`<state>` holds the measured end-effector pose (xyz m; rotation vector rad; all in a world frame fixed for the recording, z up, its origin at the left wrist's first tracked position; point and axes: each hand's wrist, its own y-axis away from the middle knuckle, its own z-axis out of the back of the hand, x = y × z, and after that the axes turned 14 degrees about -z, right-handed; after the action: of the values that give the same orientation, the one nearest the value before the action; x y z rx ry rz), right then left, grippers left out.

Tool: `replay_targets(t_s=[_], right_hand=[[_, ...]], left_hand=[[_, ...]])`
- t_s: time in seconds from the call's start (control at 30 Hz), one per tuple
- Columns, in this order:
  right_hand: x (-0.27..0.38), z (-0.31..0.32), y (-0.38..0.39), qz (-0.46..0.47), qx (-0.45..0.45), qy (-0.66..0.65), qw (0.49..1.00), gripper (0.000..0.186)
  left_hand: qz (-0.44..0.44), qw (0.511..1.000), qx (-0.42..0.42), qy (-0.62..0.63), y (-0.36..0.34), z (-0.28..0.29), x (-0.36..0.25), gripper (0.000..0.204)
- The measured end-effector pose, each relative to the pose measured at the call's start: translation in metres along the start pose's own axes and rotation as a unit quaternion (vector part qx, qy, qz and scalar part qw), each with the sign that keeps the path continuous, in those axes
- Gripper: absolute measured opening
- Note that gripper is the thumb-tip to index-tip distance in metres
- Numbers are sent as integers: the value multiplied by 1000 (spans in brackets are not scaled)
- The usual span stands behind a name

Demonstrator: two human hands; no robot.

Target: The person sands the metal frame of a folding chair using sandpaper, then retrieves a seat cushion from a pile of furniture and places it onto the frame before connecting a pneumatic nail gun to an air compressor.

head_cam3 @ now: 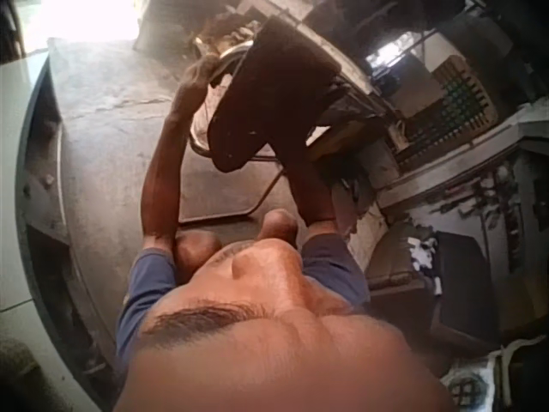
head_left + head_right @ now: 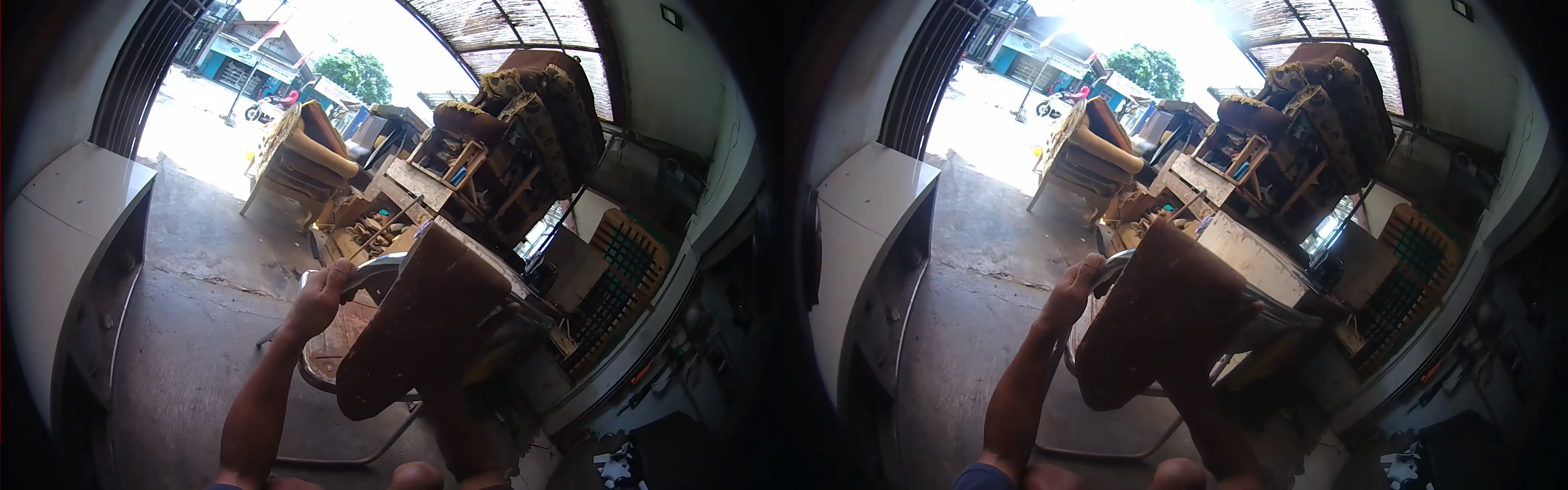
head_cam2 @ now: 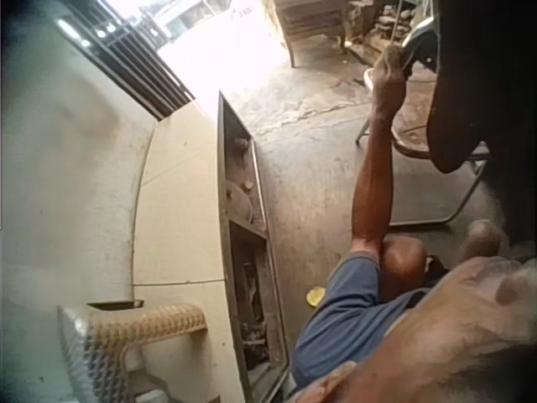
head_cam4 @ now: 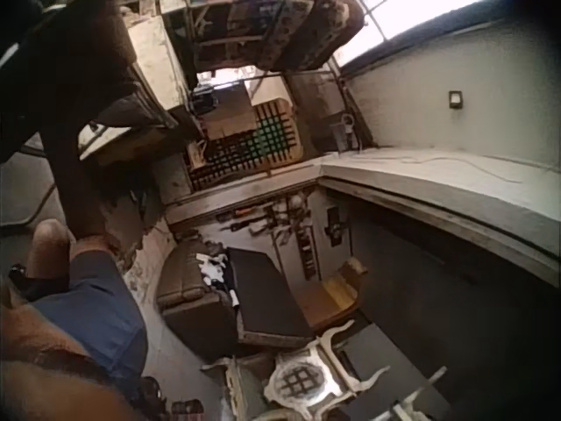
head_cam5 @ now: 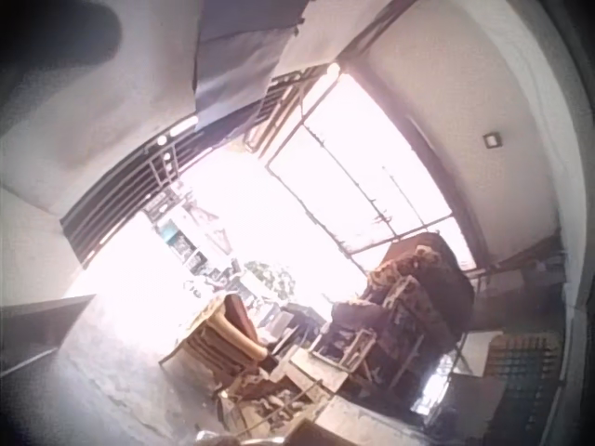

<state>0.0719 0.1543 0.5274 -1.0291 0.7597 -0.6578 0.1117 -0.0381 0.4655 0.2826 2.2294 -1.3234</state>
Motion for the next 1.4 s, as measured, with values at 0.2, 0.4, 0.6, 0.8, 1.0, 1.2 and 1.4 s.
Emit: replay_targets(t_s=[0.2,0.4,0.6,0.8,1.0,1.2,1.4], right_hand=[[-81,53,-15,-207,3,-149,967,52],[-4,52,-60,43,-89,54,994,49],[-29,81,-45,-30,-52,3,998,41],[-8,76,-50,-27,-103,-86,991,37],[13,77,-52,-29,-63,-22,997,36],[-77,83,-26,-284,24,-223,932,36],[13,66,-63,7,-48,-105,993,35]], left_hand=[[5,999,40,-8,-6,-14,6,54],[-17,999,49,2,-5,3,5,53],[-16,1000,18,-20,-8,-9,6,53],[-9,996,84,-30,-9,13,-2,53],[1,1000,31,2,-6,-5,1,52],[-19,998,53,-16,-5,-4,10,52],[-30,999,21,7,0,3,1,46]])
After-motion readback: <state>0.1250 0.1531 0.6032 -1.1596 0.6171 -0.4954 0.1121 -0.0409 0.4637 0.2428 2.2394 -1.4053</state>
